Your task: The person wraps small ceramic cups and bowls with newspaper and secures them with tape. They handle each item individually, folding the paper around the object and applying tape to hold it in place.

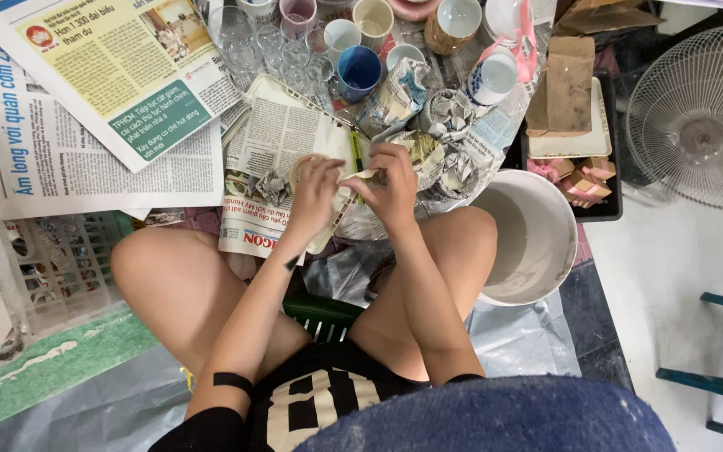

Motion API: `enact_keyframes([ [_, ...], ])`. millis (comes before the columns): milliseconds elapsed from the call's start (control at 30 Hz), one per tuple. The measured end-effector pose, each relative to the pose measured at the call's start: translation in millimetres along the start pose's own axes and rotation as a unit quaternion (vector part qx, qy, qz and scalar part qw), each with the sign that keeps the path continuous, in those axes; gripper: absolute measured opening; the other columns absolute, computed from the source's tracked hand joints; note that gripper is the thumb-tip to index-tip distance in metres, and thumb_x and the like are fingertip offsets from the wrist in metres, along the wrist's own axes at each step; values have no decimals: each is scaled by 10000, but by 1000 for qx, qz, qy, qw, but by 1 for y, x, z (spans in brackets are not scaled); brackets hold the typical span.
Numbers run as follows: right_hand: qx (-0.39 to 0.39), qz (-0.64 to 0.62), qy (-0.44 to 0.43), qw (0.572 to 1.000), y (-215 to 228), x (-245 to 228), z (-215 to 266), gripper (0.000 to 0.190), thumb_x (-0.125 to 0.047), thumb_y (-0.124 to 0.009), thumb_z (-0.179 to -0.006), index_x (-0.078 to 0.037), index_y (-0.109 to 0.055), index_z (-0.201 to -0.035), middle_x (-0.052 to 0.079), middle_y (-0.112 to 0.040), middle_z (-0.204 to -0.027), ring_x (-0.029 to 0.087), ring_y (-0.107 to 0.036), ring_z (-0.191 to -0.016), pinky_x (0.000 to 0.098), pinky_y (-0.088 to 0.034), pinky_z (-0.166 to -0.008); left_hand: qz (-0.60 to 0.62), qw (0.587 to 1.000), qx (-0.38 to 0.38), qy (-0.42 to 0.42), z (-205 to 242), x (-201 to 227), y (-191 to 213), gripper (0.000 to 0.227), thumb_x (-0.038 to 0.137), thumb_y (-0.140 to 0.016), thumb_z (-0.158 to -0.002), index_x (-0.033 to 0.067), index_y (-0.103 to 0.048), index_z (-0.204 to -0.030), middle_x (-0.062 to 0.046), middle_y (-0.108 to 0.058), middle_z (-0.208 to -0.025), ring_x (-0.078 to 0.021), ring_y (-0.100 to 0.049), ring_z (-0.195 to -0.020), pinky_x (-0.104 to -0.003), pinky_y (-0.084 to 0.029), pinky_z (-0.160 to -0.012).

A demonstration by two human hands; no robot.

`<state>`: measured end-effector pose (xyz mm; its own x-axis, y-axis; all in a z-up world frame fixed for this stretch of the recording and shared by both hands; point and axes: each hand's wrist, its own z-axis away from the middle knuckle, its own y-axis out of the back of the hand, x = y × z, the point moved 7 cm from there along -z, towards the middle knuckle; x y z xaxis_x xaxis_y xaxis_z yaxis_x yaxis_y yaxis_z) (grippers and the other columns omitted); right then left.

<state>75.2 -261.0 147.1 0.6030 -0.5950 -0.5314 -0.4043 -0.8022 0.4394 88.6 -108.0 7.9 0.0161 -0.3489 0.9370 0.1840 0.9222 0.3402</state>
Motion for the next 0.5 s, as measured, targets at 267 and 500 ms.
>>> enact_keyframes([
  [267,-80,-58,-63,993,-13,-7,2,627,-302,-990,-688,-86,-536,-1064,102,-644,-1145,240,-638,-914,312,-526,-716,428,893,-78,119,19,-15,13,286,229,-672,-1021,7,-682,-1202,-33,-684,-994,-131,-627,-870,-286,-518,-829],
  [500,-162,-116,-187,962,-33,12,17,499,-203,-960,-750,-69,-631,-1101,40,-672,-950,136,-615,-776,275,-501,-672,424,905,20,29,21,6,34,187,153,-665,-1029,26,-629,-1162,-16,-658,-1041,-99,-641,-970,-305,-563,-896],
])
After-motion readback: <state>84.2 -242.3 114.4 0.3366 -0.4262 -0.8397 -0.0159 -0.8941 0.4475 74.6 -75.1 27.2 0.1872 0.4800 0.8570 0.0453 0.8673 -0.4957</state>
